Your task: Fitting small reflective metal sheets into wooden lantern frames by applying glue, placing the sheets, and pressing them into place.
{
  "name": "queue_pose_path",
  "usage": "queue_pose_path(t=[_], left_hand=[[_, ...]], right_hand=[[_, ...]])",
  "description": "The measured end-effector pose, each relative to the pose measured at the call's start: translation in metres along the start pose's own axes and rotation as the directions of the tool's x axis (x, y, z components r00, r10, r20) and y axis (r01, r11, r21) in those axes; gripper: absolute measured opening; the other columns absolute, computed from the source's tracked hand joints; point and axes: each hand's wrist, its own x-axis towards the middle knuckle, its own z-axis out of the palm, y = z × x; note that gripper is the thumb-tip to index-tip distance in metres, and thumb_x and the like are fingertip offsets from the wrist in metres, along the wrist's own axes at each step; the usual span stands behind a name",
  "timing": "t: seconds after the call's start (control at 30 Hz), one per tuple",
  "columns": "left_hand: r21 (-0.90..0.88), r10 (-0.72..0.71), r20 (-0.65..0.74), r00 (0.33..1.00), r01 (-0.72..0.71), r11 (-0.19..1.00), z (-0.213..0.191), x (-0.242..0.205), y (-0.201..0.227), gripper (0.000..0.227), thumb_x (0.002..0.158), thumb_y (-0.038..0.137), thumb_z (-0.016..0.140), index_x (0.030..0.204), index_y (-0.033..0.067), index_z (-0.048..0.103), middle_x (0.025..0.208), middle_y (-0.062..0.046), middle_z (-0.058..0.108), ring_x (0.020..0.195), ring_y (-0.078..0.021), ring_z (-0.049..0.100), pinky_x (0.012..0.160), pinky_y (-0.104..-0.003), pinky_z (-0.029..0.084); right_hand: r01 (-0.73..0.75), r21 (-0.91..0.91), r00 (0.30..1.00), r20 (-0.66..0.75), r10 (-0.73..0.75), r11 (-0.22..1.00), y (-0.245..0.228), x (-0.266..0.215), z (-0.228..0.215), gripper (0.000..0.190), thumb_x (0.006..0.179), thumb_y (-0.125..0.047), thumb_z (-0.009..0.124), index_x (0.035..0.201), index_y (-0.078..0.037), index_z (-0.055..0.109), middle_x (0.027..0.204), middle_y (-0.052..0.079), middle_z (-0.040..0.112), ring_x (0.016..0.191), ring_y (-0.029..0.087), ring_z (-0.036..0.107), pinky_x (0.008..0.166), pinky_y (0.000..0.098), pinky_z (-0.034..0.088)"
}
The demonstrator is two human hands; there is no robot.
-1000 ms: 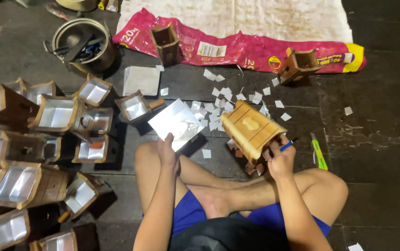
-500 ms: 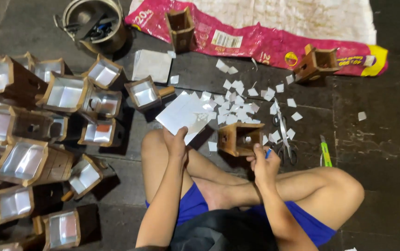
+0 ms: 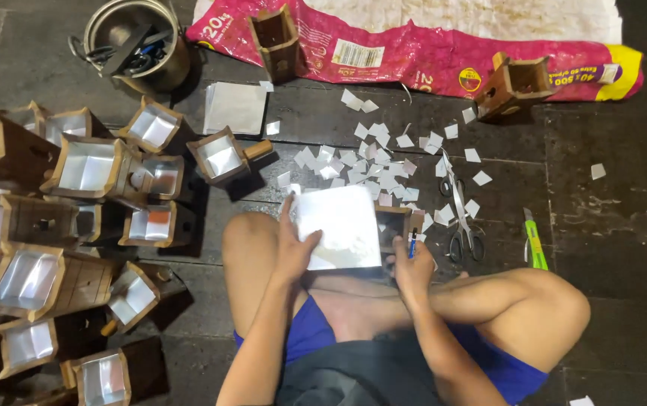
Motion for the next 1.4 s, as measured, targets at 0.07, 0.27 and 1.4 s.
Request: queue_pose_path(t=[0.07,0.27,1.4], left_hand=[[0.106,0.013,0.105,0.994,-0.024,0.994,0.013,-0.009,0.013,0.104,0.077,-0.005,0.070,0.161,-0.0029,0.008,0.163,-0.038,0.010,0.151,-0.0506,0.005,0.123,-0.059,0.012],[0.086,-0.117,0.378,0.918,0.091,0.992,0.015,0.002,-0.020,0.093,0.077,0.001,0.071,0.160,0.0092,0.030,0.111,-0.025,0.068,0.095,-0.0242,0.065,0.079,-0.033,0.058],[0.481,-0.102,0.011,0.995,0.084,0.873,0.047,-0.008,-0.034,0.063,0.076,0.019,0.081,0.135,0.0052,0.062,0.107,-0.024,0.072,0.106,-0.0425,0.070,0.087,-0.049,0.058]], right_hand=[[0.053,-0.040,0.998,0.022,-0.052,0.998,0.025,0.011,-0.002,0.037,0.092,-0.034,0.078,0.080,-0.001,0.068,0.058,0.017,0.063,0.051,0.026,0.061,0.053,0.0392,0.048],[-0.103,0.127,0.976,0.204,0.075,0.987,0.063,0.038,-0.008,0.021,0.090,-0.020,0.074,0.101,-0.002,0.073,0.071,0.009,0.068,0.049,0.017,0.057,0.045,0.0330,0.054],[-0.055,0.008,0.981,0.188,0.053,0.998,0.039,0.039,-0.005,0.020,0.087,-0.044,0.082,0.085,-0.024,0.079,0.063,-0.004,0.060,0.065,0.014,0.057,0.065,0.0253,0.044]])
